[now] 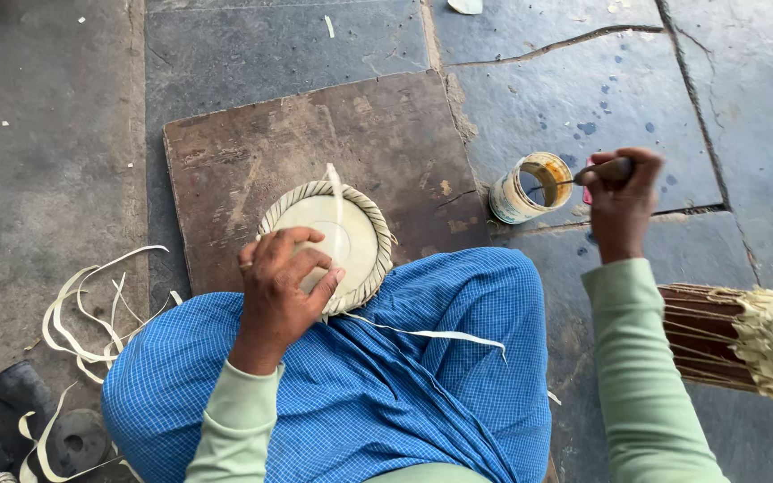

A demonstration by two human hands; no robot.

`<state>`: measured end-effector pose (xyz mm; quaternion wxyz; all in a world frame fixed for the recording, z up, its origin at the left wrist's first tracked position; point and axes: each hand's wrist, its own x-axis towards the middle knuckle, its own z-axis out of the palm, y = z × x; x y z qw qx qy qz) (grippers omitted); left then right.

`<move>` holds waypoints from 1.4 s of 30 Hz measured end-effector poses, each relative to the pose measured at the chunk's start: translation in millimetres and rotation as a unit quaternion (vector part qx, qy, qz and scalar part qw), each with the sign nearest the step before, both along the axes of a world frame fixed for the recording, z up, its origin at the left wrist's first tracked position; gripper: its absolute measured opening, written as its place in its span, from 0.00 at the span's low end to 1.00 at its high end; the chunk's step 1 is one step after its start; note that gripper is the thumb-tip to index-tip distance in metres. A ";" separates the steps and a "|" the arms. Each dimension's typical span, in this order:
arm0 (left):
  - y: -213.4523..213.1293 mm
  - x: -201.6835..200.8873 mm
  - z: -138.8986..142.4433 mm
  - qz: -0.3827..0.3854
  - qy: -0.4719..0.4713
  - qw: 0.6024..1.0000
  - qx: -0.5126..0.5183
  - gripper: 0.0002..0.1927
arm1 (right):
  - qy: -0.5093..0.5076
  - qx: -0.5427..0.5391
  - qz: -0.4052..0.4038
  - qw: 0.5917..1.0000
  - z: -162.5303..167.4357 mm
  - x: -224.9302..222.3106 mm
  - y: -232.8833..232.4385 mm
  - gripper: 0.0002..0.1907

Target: The person sits cross-legged on the ground with a small drum on their lap and laces a flat leather strap around its rim. They thread the strap through the drum's side loops, pull it tight by hand, and use a wooden-handled awl to help tighten and seat the strap around the drum head.

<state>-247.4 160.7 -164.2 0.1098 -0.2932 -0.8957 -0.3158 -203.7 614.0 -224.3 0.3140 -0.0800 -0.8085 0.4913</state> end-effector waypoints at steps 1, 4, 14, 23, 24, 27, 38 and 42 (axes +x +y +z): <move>-0.2 -5.3 4.1 -0.007 -0.004 1.000 -0.013 0.07 | -0.019 0.033 -0.019 0.999 -11.7 -6.2 1.4 0.24; 1.4 -23.9 11.1 -0.023 0.047 0.998 -0.034 0.06 | -0.023 0.073 -0.046 0.996 -17.3 -18.9 7.0 0.24; -7.6 -44.3 -11.3 -0.030 0.034 0.999 0.010 0.06 | 0.106 -0.143 0.183 0.967 81.8 -12.0 -54.7 0.19; -14.6 -42.1 -23.6 -0.033 0.011 0.998 0.053 0.08 | 0.133 -0.305 0.406 0.851 89.0 -71.2 -201.0 0.14; -15.4 -42.8 -24.2 -0.031 0.010 0.998 0.058 0.08 | 0.132 -0.309 0.414 0.846 89.9 -78.1 -210.6 0.14; -16.7 -43.7 -26.3 -0.024 0.010 0.998 0.063 0.08 | 0.128 -0.318 0.431 0.835 95.0 -92.4 -231.9 0.12; -19.9 -44.4 -22.1 -0.022 0.017 0.997 0.065 0.07 | 0.131 -0.313 0.465 0.817 121.2 -108.0 -258.5 0.07; -17.6 -43.2 -18.9 -0.014 0.012 0.997 0.069 0.06 | 0.153 -0.324 0.478 0.802 122.3 -119.4 -260.9 0.06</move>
